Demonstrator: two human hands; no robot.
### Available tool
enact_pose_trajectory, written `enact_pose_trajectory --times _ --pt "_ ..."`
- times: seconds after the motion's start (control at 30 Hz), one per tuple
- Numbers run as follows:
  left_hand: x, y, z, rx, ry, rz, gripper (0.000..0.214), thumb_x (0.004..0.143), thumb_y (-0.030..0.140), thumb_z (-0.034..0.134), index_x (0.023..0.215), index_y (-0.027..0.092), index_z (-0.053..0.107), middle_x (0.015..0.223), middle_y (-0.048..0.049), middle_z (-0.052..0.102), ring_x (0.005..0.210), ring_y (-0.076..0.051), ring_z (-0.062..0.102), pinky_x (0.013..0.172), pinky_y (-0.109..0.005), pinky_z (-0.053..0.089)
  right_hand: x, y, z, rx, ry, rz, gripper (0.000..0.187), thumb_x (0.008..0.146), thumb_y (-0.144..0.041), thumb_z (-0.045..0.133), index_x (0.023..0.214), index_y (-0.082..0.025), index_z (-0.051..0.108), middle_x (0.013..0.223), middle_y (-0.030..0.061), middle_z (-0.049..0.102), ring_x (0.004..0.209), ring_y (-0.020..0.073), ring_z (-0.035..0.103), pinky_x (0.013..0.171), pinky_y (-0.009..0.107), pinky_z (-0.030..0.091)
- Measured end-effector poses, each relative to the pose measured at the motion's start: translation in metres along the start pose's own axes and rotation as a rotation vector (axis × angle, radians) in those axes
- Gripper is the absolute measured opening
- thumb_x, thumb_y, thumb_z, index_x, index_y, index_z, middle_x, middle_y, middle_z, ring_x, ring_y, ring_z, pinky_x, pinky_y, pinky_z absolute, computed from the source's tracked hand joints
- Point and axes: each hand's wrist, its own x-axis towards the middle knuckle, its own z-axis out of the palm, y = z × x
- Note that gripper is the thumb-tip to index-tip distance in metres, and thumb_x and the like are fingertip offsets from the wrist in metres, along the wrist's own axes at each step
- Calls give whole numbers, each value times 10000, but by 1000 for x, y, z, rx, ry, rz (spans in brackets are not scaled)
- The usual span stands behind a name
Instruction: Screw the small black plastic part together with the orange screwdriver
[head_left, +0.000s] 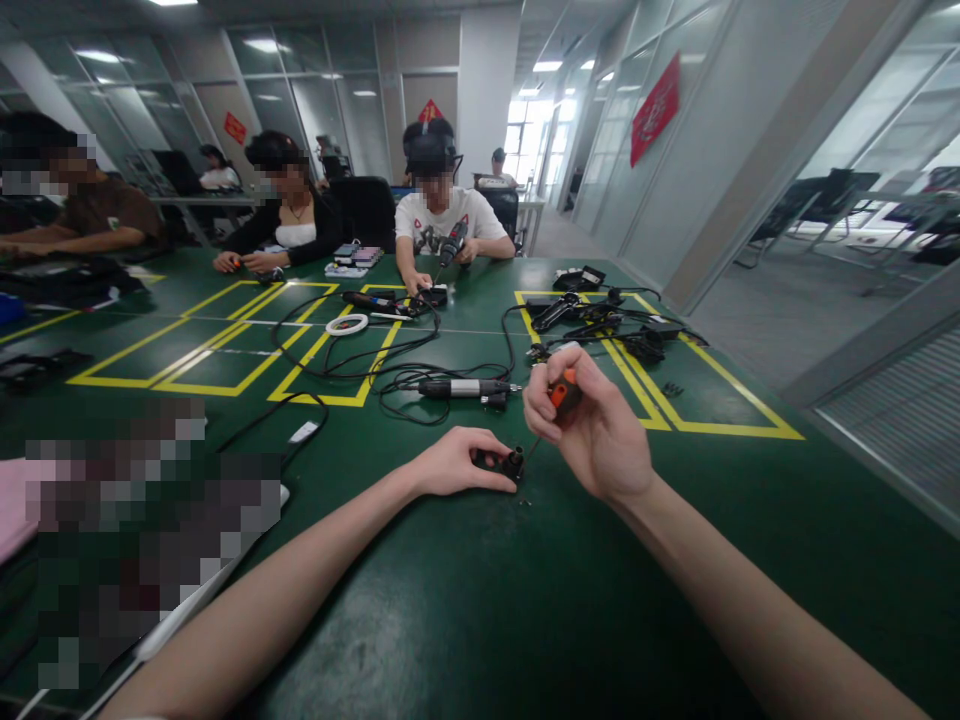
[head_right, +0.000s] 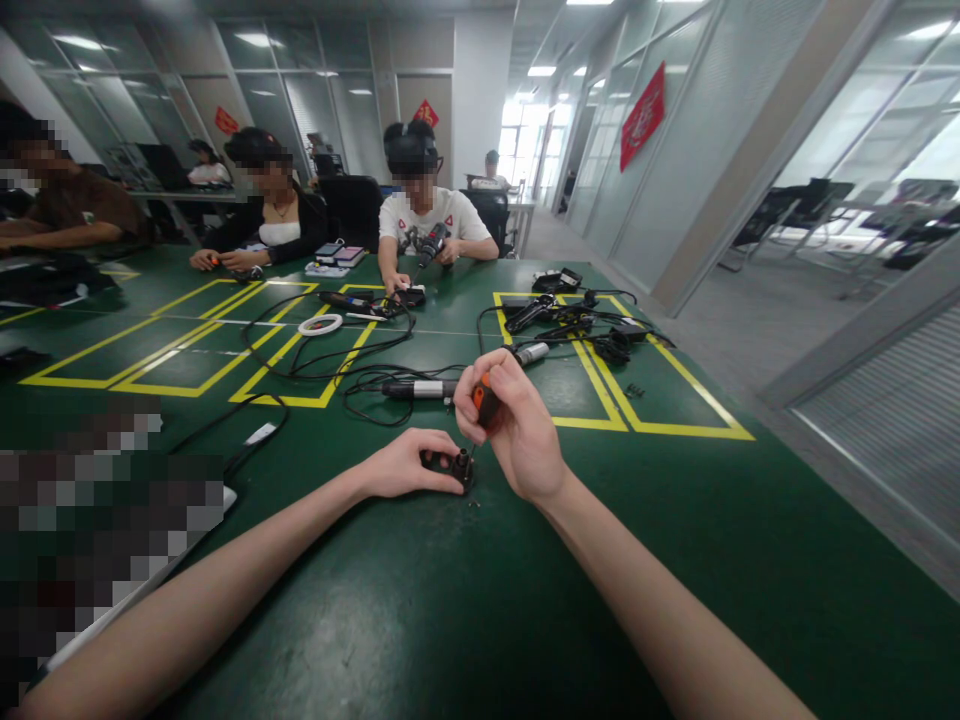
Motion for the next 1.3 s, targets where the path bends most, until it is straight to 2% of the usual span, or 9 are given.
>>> enact_pose_trajectory --times 0.1,0.23,0.43,0.57,0.7,0.93,1.07,1.2,1.3 --pt "0 0 0 8 -5 -5 429 739 488 891 1007 161 820 909 -29 688 811 -156 582 737 -263 417 1 -1 -1 -10 -19 22 337 936 -482 669 760 -206 589 644 -27 517 502 100 421 508 262 305" --pt "0 -1 0 22 2 -22 476 721 528 890 1019 163 820 891 -25 683 794 -153 569 737 -260 417 2 0 0 2 -31 62 437 970 -526 618 691 -191 585 576 -37 411 492 95 328 473 248 249" --pt "0 -2 0 12 6 -3 450 727 502 890 1003 154 816 890 -25 678 787 -152 568 735 -261 419 -1 3 0 57 -53 31 354 958 -541 620 809 -230 539 554 -77 354 474 92 210 454 224 171" --pt "0 -1 0 13 8 -15 471 721 518 892 1016 160 816 911 -28 687 806 -158 586 743 -264 421 -2 3 0 40 -14 -10 281 926 -451 686 840 -244 517 577 -71 441 474 94 275 461 219 191" --pt "0 0 0 7 5 -18 473 721 521 893 1020 161 819 914 -27 686 808 -154 582 745 -261 423 0 3 -1 38 -19 -15 308 961 -456 644 793 -210 567 631 -39 496 480 84 368 480 233 245" --pt "0 0 -1 6 3 -12 464 719 520 893 1000 157 820 887 -23 675 797 -154 575 734 -262 413 0 3 -2 90 -72 41 438 989 -521 580 696 -197 538 553 -57 351 477 88 223 442 225 160" --pt "0 0 -1 5 2 -9 469 723 522 889 1008 156 817 886 -20 671 796 -153 576 730 -263 410 -3 3 -1 100 -95 19 352 951 -525 620 787 -228 529 538 -81 344 465 90 183 442 221 156" --pt "0 0 0 22 -1 -17 480 726 543 882 1008 160 816 882 -21 670 796 -155 570 727 -260 416 -4 2 0 66 -88 15 286 937 -452 650 826 -245 488 550 -90 366 463 89 202 451 211 172" --pt "0 0 0 18 -2 -16 445 733 510 885 990 153 815 869 -17 664 787 -150 564 721 -257 414 -2 1 0 25 -61 -7 299 940 -459 648 801 -232 511 581 -65 425 475 96 289 461 222 234"
